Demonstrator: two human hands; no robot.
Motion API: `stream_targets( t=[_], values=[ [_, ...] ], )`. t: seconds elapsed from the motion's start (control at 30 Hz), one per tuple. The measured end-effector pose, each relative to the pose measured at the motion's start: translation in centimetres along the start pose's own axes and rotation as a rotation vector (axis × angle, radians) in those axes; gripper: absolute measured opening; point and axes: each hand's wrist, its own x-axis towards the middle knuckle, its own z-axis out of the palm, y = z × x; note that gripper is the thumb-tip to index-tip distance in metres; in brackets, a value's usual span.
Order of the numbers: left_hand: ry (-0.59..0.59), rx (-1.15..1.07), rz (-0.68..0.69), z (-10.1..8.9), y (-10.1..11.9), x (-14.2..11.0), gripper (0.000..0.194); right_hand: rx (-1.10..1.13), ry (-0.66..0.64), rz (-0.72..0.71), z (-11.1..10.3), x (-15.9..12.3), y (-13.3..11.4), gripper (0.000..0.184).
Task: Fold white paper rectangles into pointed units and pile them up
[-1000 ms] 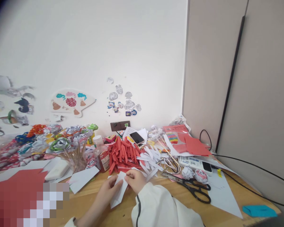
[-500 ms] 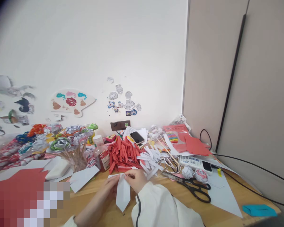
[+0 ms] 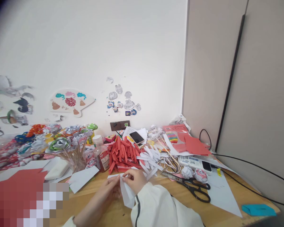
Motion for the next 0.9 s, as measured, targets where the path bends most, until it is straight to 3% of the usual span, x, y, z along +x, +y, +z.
stream_targets(
  t=[0.33,0.47,0.7,0.9],
  values=[
    [-0.013,0.010,0.002,0.0,0.1,0.0,0.029,-0.128,0.033,0.002,0.1,-0.1,0.1,0.015],
    [-0.020,0.030,0.016,-0.3,-0.2,0.5,0.027,-0.006,0.035,0.021,0.2,0.1,0.6,0.012],
    [0.119,0.078,0.152,-0.5,-1.5,1.2,0.032,0.166,-0.017,0.094,0.3,0.5,1.0,0.010],
    [0.044,-0.002,0.030,-0.1,0.1,0.0,0.034,0.186,0.050,0.073,0.4,0.5,1.2,0.009]
  ],
)
